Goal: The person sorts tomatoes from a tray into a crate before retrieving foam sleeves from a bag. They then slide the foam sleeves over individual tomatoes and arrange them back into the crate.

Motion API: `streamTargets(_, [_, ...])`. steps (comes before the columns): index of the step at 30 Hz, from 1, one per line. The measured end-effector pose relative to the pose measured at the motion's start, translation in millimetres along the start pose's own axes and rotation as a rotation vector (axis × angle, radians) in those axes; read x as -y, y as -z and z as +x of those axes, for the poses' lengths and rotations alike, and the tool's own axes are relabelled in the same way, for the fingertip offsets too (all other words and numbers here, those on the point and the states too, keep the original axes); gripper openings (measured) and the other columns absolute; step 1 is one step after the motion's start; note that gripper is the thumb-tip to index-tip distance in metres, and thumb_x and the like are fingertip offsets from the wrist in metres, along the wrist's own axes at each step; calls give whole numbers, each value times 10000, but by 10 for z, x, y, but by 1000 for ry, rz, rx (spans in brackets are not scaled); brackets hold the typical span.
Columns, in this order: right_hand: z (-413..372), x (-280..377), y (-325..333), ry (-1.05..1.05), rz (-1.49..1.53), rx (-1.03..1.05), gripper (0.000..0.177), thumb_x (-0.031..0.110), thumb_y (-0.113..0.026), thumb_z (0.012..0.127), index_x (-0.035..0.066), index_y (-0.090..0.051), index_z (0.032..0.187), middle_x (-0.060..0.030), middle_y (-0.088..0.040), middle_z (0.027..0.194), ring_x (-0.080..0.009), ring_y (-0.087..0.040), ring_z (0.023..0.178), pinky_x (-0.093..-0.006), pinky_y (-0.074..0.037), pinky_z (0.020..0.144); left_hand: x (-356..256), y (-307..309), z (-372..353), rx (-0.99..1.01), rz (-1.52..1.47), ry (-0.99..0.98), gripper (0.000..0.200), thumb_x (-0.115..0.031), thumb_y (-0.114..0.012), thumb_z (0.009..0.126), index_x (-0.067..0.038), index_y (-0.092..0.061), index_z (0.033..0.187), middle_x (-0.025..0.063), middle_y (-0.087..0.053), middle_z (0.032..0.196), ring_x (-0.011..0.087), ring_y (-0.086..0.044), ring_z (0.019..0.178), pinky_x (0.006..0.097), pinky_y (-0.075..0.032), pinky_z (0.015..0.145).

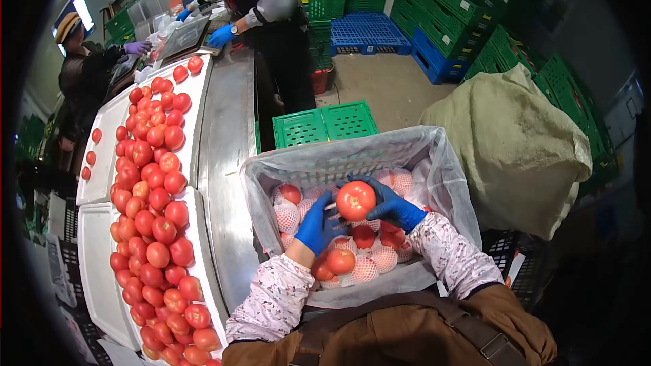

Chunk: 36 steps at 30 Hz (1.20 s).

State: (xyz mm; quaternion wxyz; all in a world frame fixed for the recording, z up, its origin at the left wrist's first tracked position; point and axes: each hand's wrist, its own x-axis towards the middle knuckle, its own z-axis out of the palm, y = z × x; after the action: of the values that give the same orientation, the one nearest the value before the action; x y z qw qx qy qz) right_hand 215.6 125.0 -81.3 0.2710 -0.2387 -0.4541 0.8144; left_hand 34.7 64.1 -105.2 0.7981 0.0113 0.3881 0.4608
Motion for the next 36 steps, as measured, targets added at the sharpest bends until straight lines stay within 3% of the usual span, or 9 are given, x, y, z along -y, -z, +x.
streamTargets(4, [31, -11, -34, 67, -223, 24, 845, 123, -768, 563, 33, -336, 1284, -112, -408, 1274, -203, -380, 1183, -327, -286, 1009, 89, -222, -117, 251, -251, 28, 455, -383, -494, 845, -88, -428, 1185, 138, -499, 1122, 285, -524, 994, 414, -477, 818])
streamTargets(11, [41, -68, 378, 11, -508, -31, 615, 178, -613, 771, 27, -339, 1301, -129, -365, 1327, -218, -350, 1218, -332, -279, 1010, 216, 109, -4, 234, 740, -763, 449, -147, -597, 788, -96, -390, 1184, 134, -528, 1067, 245, -555, 907, 342, -494, 728])
streamTargets(14, [67, -830, 1330, -84, -1243, -291, 701, 374, -659, 682, 20, -412, 1234, -198, -527, 1128, -344, -510, 1041, -374, -398, 889, 137, 146, 44, 367, 292, -332, 565, -151, -695, 718, -65, -392, 1186, 128, -523, 1079, 211, -527, 997, 325, -463, 818])
streamTargets(16, [28, -1081, 1327, 79, -1372, -291, 689, 375, -658, 670, 64, -417, 1235, -205, -540, 1083, -364, -521, 991, -403, -413, 857, 244, 198, 131, 245, 665, -695, 475, -245, -592, 809, -68, -383, 1197, 144, -506, 1097, 278, -533, 983, 363, -494, 757])
streamTargets(17, [39, -1018, 1216, 79, -1369, -293, 689, 375, -658, 670, 64, -417, 1235, -205, -540, 1083, -364, -521, 991, -403, -413, 857, 186, 210, 202, 349, 251, -390, 460, -308, -524, 849, -61, -372, 1206, 164, -482, 1124, 335, -517, 997, 403, -489, 768])
streamTargets(20, [9, -905, 976, -116, -1483, -389, 660, 348, -657, 665, 115, -419, 1235, -198, -549, 1025, -365, -530, 943, -426, -422, 823, 91, -46, -184, 177, 403, -398, 471, -302, -534, 844, -55, -368, 1209, 192, -442, 1193, 376, -443, 1082, 497, -426, 865])
streamTargets(21, [3, -908, 976, -104, -1496, -400, 651, 339, -659, 661, 130, -423, 1231, -191, -549, 1010, -365, -530, 935, -433, -423, 814, 118, 131, 54, 269, -260, -13, 522, -406, -480, 852, -49, -371, 1217, 199, -460, 1167, 399, -442, 1064, 514, -420, 854])
streamTargets(24, [-9, -871, 924, -108, -1499, -416, 645, 320, -662, 658, 142, -424, 1230, -181, -543, 1016, -369, -523, 936, -437, -423, 807, 59, 53, -46, 210, -336, 82, 506, -357, -538, 837, -50, -392, 1212, 187, -490, 1129, 361, -475, 1034, 495, -438, 832])
streamTargets(36, [-1, -840, 875, -90, -1488, -430, 669, 302, -691, 626, 146, -431, 1223, -174, -536, 1035, -370, -518, 934, -439, -421, 813, 24, -22, -127, 273, -195, 14, 419, -389, -468, 873, -81, -440, 1155, 155, -525, 1071, 289, -525, 981, 439, -486, 741])
